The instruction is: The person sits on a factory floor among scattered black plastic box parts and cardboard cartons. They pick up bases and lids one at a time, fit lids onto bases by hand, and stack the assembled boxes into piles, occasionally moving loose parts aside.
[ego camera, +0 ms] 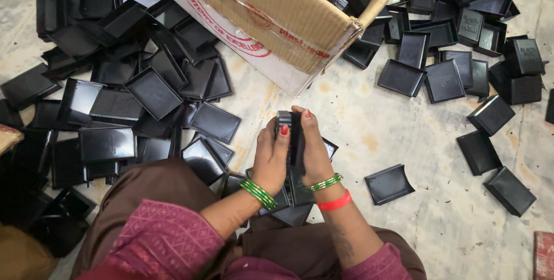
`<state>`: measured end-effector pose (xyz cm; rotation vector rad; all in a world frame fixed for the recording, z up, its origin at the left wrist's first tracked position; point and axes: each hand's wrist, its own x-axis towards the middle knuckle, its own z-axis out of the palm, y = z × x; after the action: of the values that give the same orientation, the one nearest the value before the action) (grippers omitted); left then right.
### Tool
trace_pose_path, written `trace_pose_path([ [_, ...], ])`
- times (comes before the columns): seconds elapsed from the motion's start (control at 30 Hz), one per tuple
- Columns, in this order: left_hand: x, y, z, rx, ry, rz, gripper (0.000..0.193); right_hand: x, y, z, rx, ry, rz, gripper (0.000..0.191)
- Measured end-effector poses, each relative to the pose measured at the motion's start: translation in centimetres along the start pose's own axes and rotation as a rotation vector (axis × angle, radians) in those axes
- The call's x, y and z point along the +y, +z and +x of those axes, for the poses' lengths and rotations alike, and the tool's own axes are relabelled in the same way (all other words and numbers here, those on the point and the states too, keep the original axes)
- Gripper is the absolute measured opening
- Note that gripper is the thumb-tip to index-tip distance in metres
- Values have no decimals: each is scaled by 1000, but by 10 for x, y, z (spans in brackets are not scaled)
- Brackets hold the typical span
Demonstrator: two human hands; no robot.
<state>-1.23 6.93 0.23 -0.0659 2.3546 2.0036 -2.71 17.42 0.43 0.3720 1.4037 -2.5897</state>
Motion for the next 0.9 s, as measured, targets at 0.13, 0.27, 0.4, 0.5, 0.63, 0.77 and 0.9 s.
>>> trace_pose_path([
  [0.13,0,5,-3,4,115,126,63,4,2,1,84,-132,-234,57],
  [0.27,1,5,-1,15,140,123,66,-2,5,-4,64,-150,-166,56],
  [0.4,3,0,5,10,153,143,68,-12,9,-10,-8,-146,-83,57],
  [0.5,5,0,5,5,128,183,71,-13,12,-12,-17,-130,-82,59],
  [0.63,5,2,2,8,133,161,72,-11,9,-9,-48,-75,48,58],
  [0.77,2,4,2,-13,44,153,74,-7,6,-6,-28,-103,-108,60],
  [0.9,-4,9,-3,-5,38,179,77,-3,8,-7,-33,-206,-266,62],
])
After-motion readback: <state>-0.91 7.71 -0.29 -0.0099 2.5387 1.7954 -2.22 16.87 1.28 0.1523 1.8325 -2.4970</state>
